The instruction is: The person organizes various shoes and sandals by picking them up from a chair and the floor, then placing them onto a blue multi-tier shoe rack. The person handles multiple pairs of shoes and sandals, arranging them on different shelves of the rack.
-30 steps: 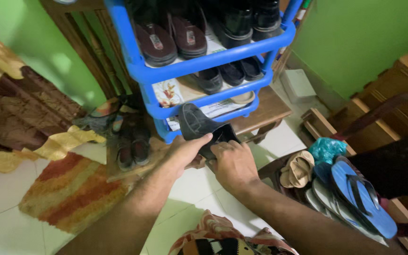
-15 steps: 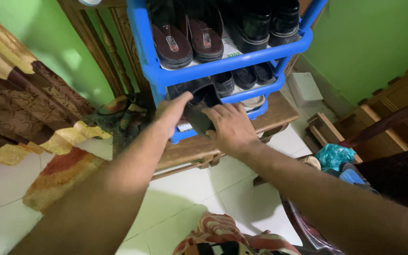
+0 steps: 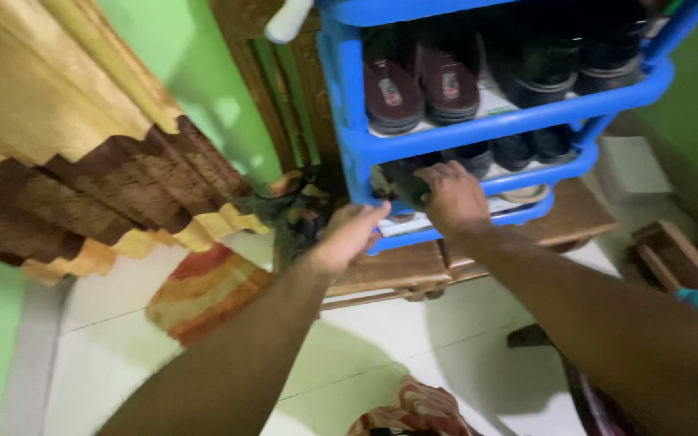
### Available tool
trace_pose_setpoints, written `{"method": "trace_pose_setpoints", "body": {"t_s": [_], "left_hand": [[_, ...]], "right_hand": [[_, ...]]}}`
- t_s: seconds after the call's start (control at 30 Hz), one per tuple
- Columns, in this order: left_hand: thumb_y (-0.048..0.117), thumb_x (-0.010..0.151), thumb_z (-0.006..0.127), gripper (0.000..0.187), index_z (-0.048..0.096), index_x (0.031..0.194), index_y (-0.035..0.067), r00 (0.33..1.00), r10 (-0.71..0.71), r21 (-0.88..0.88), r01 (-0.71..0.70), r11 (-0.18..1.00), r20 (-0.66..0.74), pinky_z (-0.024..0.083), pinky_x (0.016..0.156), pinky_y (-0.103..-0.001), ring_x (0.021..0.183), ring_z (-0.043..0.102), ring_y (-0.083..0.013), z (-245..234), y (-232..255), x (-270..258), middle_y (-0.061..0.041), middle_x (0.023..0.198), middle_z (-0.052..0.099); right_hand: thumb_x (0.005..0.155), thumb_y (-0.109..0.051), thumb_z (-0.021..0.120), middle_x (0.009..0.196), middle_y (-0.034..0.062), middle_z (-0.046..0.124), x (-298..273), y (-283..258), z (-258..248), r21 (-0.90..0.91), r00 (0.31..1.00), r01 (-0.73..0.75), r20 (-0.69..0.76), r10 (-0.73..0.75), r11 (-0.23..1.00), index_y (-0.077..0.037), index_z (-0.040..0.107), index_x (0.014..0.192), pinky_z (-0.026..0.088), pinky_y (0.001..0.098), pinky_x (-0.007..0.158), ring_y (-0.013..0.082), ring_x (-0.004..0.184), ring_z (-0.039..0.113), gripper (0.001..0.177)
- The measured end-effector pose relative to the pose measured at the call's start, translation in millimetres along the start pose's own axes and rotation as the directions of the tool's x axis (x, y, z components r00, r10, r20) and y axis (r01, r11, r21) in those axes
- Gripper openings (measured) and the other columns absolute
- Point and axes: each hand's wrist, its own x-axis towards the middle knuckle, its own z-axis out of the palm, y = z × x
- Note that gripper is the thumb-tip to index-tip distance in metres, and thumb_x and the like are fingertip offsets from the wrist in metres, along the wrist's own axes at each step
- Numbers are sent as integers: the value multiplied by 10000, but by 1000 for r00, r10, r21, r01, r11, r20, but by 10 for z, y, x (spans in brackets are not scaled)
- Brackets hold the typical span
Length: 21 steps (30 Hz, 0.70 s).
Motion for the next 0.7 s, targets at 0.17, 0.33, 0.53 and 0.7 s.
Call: {"method": "trace_pose_setpoints", "body": {"t_s": [0.17,0.33,0.53,0.7], "left_hand": [[460,853,757,542,668,1164,25,972,-229,13,230,973,-43,596,771,-325,934,699,-200,-105,-236,-390,-100,1083,718],[466,875,733,551,664,1180,11,974,-224,-15,223,975,-37,577,847,-349,986,690,-232,-154,-244,-472,-126,1128,720],[458,870,746,552,645,1170,5,977,-212,-65,209,976,-38,582,880,-375,1014,690,-247,-25,-212,-482,-135,1132,688],[435,874,744,529,649,1154,-3,981,-195,-141,194,971,5,613,898,-386,1034,687,-245,100,-247,-566,-135,1133,683]], "right_hand": [[774,-168,773,1175,160,704,243,13,244,-18,999,13,35,-12,1000,-94,735,1158,473,454,1008,352,1185,589,393],[792,-95,728,1370,183,597,351,-34,285,-40,989,-30,145,36,999,-100,680,1307,411,446,1087,368,1311,499,517],[801,-56,690,1482,230,477,105,-99,116,17,988,-133,86,131,991,-82,546,1407,374,464,1116,418,1370,427,624],[820,-171,761,1424,271,488,-134,-134,158,163,869,-491,162,468,856,-77,242,1564,441,520,995,478,1199,539,912]]}}
